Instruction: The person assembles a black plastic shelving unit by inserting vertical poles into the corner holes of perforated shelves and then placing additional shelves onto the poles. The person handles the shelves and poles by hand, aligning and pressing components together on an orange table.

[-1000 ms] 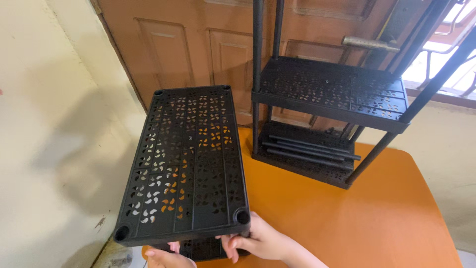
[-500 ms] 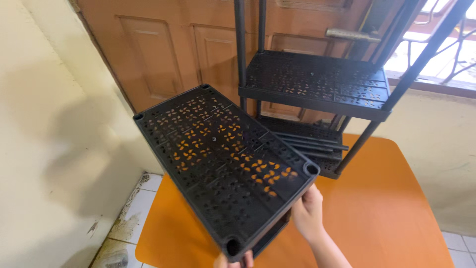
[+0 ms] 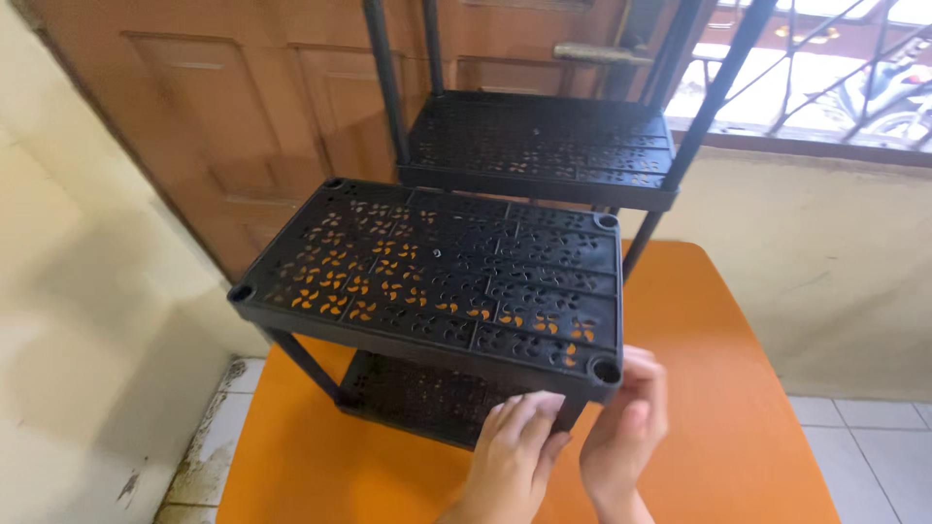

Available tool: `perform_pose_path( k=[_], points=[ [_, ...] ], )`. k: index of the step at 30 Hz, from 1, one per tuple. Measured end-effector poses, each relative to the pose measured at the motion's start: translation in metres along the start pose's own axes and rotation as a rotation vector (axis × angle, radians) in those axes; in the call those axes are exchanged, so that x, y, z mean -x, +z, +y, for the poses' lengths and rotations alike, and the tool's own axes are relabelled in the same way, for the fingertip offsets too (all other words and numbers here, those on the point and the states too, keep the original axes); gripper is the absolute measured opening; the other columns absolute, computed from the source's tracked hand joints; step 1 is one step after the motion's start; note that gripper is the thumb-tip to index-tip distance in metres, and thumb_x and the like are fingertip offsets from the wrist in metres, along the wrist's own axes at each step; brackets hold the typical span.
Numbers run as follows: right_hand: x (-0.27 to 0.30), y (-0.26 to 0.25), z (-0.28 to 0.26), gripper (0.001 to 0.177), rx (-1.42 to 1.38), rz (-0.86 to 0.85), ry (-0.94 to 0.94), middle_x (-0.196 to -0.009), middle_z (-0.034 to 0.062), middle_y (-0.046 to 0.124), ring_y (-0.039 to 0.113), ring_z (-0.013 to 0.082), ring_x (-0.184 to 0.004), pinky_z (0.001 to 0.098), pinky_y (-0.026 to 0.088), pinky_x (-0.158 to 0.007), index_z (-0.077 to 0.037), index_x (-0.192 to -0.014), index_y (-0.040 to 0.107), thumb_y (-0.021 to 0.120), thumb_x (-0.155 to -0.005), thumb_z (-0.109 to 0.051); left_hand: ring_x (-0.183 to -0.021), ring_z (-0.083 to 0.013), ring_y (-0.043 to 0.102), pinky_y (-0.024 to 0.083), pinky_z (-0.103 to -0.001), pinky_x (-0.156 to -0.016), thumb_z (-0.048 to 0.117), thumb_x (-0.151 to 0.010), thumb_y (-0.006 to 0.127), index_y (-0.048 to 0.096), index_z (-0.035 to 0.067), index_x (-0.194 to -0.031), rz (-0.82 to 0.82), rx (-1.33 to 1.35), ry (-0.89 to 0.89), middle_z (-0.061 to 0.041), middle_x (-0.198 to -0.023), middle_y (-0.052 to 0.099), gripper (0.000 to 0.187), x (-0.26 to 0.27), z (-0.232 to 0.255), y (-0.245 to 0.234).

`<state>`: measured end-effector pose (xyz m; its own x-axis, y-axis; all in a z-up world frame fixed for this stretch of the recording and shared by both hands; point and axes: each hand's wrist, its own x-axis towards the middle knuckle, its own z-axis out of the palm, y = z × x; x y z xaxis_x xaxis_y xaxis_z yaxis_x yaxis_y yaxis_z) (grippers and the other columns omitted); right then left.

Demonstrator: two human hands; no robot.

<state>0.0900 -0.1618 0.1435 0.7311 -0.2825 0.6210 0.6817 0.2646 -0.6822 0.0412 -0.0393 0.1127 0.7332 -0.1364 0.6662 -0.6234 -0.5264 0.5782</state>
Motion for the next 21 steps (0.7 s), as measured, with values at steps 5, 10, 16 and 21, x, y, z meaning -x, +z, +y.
perform_pose_path(
  k=[5, 10, 16, 21],
  points=[
    [0.001, -0.022, -0.011, 0.072, -0.202, -0.169, 0.244, -0.126, 0.013, 0.061, 0.058, 0.0204, -0.119, 0.0368, 0.046, -0.102, 0.007, -0.134, 0.05, 0.056, -0.1, -0.056, -0.108, -0.0375, 0.063, 0.048, -0.045, -0.092, 0.013, -0.093, 0.069, 0.064, -0.002, -0.118, -0.143, -0.015, 0.034, -0.016, -0.119, 0.066, 0.029, -0.025, 0.01, -0.006],
    [-0.017, -0.041, -0.014, 0.049, -0.241, -0.341, 0.34, -0.093, 0.0065, 0.057, 0.053, 0.0168, -0.083, 0.0335, 0.045, -0.075, 0.004, -0.121, 0.056, 0.061, -0.106, -0.041, -0.1, -0.0236, 0.069, 0.052, -0.04, -0.088, 0.022, -0.101, 0.074, 0.073, 0.013, -0.106, -0.298, -0.12, -0.007, -0.002, -0.104, 0.074, 0.01, -0.023, -0.002, -0.028],
    [-0.016, -0.041, -0.006, 0.047, -0.285, -0.33, 0.322, -0.083, 0.0009, 0.048, 0.04, 0.0118, -0.073, 0.0294, 0.034, -0.066, 0.004, -0.111, 0.059, 0.059, -0.109, -0.043, -0.121, -0.0177, 0.058, 0.036, -0.043, -0.11, 0.03, -0.105, 0.072, 0.062, 0.035, -0.131, 0.514, -0.745, 0.619, 0.009, -0.128, 0.064, 0.028, -0.048, -0.002, -0.062],
    [-0.019, -0.032, -0.011, 0.046, -0.265, -0.235, 0.286, -0.087, 0.0039, 0.056, 0.047, 0.0115, -0.072, 0.0268, 0.037, -0.063, 0.004, -0.117, 0.058, 0.064, -0.104, -0.04, -0.122, -0.0131, 0.062, 0.034, -0.038, -0.106, 0.032, -0.104, 0.06, 0.061, 0.041, -0.144, 0.243, -0.896, 0.491, 0.009, -0.138, 0.065, 0.041, -0.084, 0.023, -0.075]
  ],
)
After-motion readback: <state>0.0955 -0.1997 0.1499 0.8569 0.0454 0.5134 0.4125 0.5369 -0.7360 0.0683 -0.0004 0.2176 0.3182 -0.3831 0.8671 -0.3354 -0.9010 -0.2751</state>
